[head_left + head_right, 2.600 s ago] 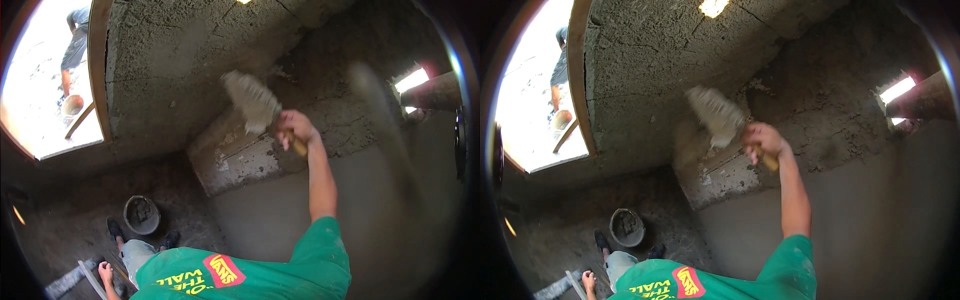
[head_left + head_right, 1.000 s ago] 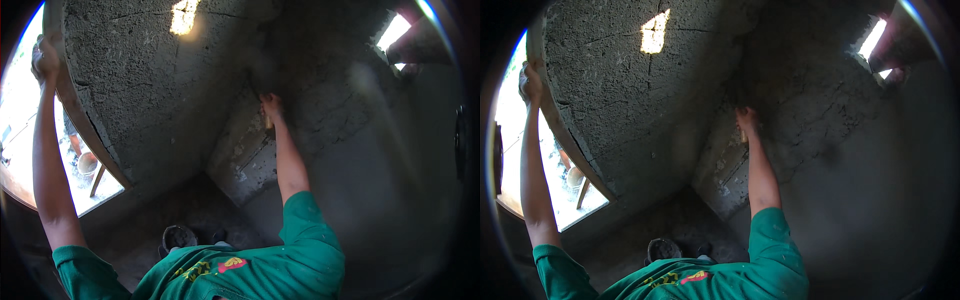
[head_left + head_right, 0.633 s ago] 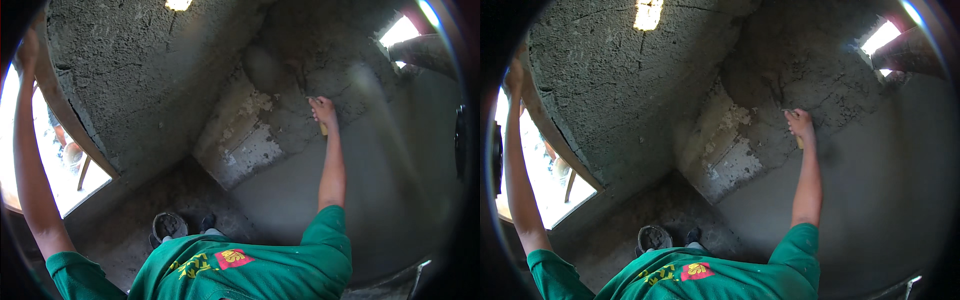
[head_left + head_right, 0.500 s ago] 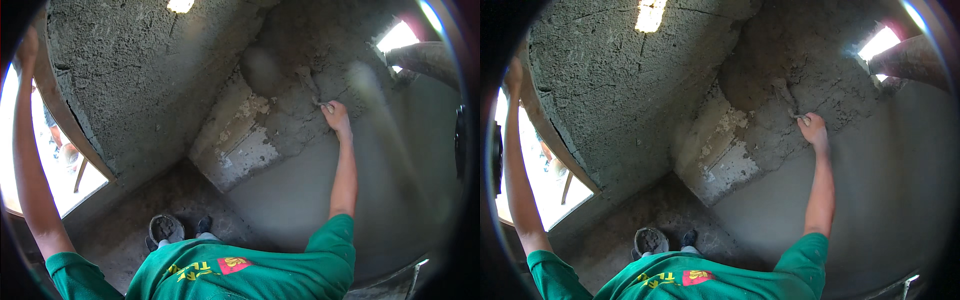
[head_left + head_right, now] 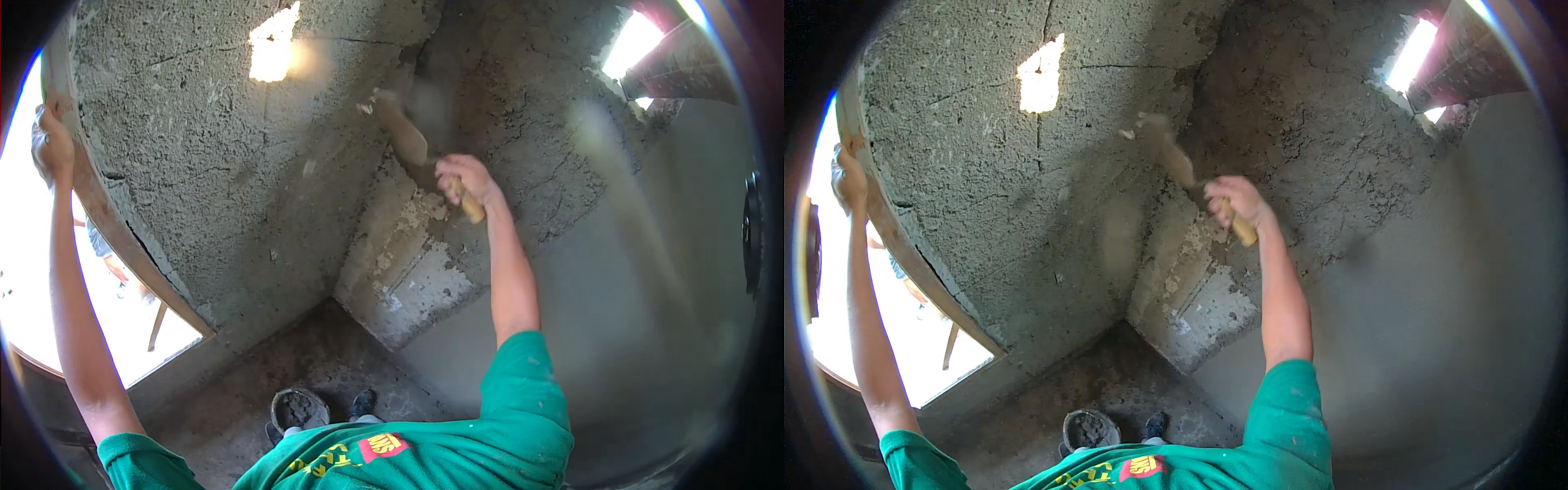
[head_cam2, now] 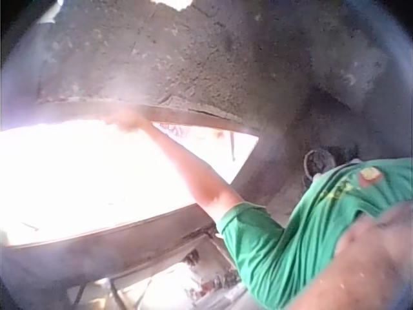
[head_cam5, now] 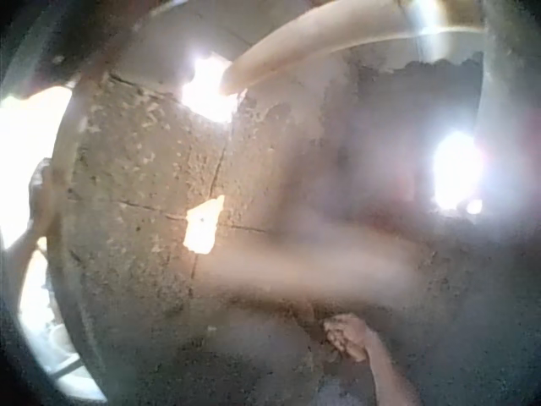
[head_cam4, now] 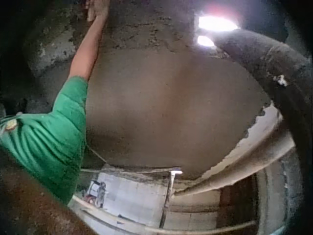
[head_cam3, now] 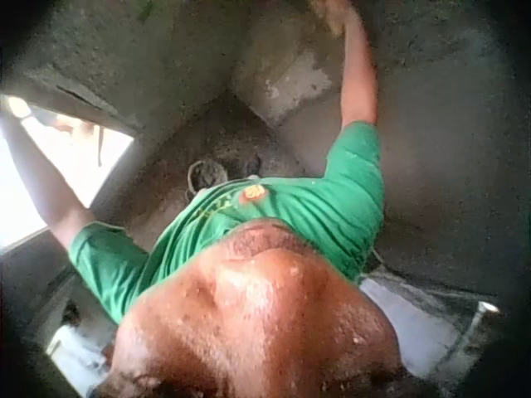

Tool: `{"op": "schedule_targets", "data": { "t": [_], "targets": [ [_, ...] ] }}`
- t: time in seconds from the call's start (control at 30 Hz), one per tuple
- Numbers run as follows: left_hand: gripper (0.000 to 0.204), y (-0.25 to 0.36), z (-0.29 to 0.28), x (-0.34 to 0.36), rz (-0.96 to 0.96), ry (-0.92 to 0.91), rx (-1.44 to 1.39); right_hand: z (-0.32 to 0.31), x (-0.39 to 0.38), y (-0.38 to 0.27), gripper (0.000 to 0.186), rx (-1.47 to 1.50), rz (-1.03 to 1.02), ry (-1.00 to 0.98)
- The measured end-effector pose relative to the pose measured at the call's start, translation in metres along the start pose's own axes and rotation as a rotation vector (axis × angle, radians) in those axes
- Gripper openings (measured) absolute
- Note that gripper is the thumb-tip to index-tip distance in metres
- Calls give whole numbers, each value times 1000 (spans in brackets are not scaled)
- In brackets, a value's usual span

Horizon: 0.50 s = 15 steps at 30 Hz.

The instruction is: The person plasters a wall by repeatedly scooping mortar from a bucket with a trowel and applying and smoothing it across the wall surface.

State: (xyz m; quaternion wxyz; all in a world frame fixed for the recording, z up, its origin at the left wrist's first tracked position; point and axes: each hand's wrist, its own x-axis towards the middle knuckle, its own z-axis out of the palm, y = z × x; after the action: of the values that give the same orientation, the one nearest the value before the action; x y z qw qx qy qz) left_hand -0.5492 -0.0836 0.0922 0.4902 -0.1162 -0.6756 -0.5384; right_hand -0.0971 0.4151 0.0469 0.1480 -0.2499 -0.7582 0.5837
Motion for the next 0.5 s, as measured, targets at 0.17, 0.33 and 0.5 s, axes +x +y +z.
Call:
{"op": "schedule_targets", "data": {
  "t": [0.17,0.33,0.5],
  "targets": [
    [56,-36,10,22,48,110,148,-71,6,-28,23,-90,-335,569],
    [56,-81,13,43,156,-23,135,-74,-8,-59,26,-266,-270,624],
    [63,-85,28,36,12,29,23,-147,-119,-89,25,-298,-214,752]
  ]
}}
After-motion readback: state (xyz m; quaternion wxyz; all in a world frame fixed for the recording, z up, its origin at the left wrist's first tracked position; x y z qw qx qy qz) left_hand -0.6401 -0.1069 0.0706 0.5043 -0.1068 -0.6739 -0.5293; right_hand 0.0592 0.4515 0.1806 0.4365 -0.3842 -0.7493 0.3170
